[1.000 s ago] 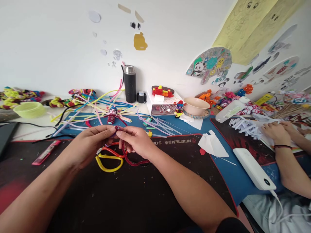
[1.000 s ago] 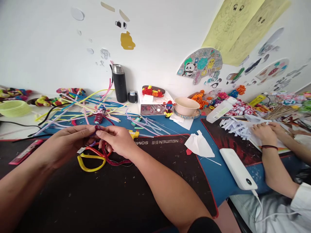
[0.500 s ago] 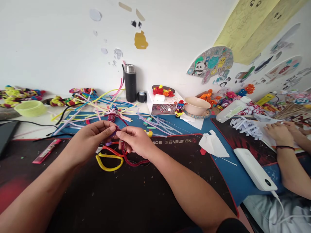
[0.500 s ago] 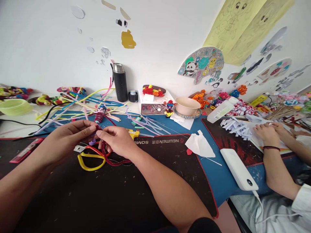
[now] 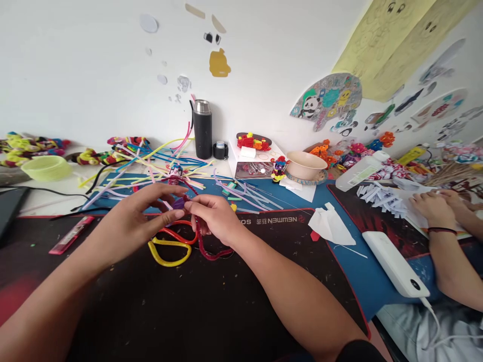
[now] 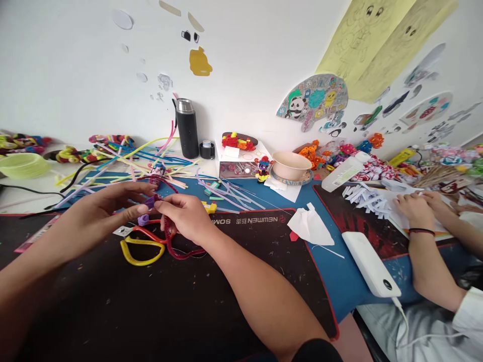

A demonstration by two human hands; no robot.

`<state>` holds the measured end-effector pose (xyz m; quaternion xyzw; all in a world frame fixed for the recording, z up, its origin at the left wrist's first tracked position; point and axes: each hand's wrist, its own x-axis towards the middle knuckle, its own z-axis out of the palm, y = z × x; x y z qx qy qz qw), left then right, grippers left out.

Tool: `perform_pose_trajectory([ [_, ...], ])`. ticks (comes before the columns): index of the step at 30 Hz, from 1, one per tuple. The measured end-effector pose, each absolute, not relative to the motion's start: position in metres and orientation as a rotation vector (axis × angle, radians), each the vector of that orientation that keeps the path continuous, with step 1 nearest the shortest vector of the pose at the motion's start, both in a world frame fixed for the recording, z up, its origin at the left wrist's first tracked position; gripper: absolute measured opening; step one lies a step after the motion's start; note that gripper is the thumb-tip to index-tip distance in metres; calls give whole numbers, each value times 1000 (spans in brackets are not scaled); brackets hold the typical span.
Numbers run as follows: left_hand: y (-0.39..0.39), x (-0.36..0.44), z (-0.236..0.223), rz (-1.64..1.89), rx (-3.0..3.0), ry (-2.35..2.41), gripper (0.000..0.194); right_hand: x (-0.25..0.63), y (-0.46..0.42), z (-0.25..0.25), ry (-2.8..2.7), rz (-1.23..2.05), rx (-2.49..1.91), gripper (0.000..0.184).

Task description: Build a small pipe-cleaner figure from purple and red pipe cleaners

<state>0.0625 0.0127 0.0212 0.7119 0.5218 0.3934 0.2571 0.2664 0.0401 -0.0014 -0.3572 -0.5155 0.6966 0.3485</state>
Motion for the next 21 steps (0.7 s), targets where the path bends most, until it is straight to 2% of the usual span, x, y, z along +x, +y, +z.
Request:
perform_pose_trajectory([
  [3, 13, 60, 20, 1016, 2335, 1330, 37, 267, 40, -1, -1327, 1827, -922, 32],
  [9, 18, 55, 6, 1030, 2729, 1345, 34, 266, 39, -1, -1342, 1867, -918, 37],
  [21, 17, 55, 6, 973, 2464, 1523, 38, 266, 38, 2, -1288, 1940, -893, 40],
])
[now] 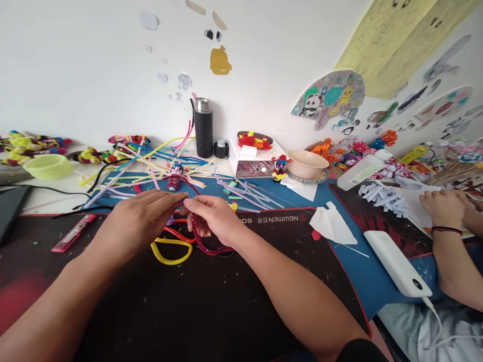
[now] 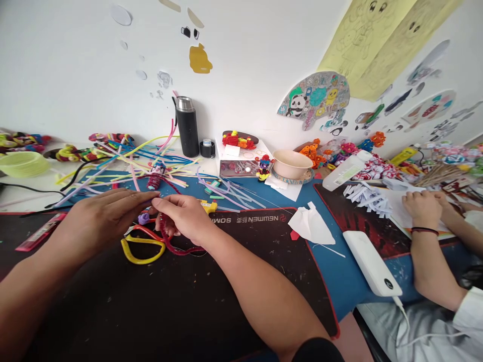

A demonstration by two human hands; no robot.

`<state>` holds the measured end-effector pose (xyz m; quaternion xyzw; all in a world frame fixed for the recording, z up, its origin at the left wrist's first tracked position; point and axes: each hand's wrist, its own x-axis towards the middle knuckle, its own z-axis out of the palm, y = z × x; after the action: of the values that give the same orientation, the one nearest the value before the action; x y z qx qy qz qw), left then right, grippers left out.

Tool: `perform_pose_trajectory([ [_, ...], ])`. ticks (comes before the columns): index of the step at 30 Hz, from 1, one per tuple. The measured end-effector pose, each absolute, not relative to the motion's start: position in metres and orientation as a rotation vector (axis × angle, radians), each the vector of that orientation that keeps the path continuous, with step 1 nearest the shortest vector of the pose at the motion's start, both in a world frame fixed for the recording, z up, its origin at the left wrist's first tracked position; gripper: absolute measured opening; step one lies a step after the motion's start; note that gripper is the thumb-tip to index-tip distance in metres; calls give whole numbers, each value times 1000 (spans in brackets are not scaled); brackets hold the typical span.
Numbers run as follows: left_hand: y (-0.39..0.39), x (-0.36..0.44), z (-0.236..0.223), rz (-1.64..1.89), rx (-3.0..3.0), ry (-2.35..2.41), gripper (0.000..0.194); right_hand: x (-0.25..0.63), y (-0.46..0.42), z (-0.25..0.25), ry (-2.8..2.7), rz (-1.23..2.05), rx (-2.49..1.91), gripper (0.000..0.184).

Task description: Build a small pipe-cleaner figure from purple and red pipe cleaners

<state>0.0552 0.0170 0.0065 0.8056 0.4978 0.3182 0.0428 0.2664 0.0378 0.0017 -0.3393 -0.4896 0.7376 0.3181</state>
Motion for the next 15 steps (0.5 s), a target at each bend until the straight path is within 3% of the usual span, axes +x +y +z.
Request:
perform_pose_trajectory([
  [5, 15, 61, 10, 1040, 2411, 1639, 37, 266, 37, 2, -1278, 1998, -830, 35],
  [15, 8, 76, 14, 1080, 2064, 1868, 36, 264, 35, -3, -1315, 1981, -790, 43],
])
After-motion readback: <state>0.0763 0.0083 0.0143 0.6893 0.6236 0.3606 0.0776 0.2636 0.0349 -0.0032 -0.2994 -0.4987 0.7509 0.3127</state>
